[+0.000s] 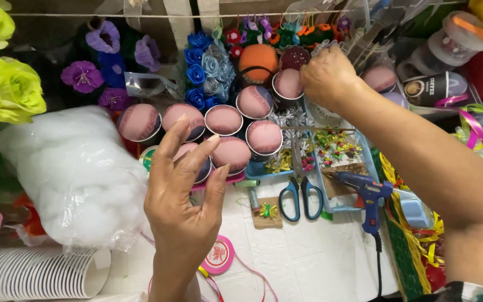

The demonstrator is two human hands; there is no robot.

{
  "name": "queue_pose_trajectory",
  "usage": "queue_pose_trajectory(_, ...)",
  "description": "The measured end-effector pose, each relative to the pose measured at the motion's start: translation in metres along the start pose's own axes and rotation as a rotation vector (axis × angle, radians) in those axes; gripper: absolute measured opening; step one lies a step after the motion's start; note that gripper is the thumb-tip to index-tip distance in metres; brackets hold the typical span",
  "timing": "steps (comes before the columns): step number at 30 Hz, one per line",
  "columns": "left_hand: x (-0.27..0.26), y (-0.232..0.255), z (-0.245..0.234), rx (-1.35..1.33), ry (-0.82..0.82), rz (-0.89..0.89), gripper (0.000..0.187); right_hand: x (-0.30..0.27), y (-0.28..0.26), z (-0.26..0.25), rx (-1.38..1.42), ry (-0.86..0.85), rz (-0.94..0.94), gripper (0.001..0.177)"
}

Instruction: Rolling and tying small green decorative leaves or stems using thread as part of a handicraft project.

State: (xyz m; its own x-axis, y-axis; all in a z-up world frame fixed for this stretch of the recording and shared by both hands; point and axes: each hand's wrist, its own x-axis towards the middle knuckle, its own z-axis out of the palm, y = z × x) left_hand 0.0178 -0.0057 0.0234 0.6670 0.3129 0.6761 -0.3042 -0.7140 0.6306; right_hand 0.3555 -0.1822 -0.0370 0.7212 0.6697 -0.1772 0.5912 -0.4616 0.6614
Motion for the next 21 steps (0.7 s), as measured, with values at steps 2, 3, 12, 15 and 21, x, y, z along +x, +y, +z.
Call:
queue_pose_trajectory(2,-0.001,-0.002,0.000,-0.006,-0.003,-0.007,0.028,0.013,-0.010,0.017,-0.190,0.059,-0.037,0.030)
queue_pose_trajectory(3,0.000,-0.002,-0.001,-0.005,-0.002,-0.007,0.028,0.018,-0.012,0.020,-0.191,0.061,-0.038,0.030)
queue_pose_trajectory(12,0.000,-0.006,-0.003,-0.011,-0.012,-0.030,0.029,-0.004,-0.005,-0.024,-0.190,0.003,-0.065,0.036)
queue_pose_trajectory(15,0.000,-0.006,-0.003,-0.015,-0.027,-0.038,0.029,-0.017,0.002,-0.041,0.045,-0.023,0.051,0.037)
queue_pose_trajectory(21,-0.003,-0.011,-0.002,-0.017,-0.088,-0.031,0.032,-0.059,-0.017,-0.090,0.473,0.316,-0.094,0.036)
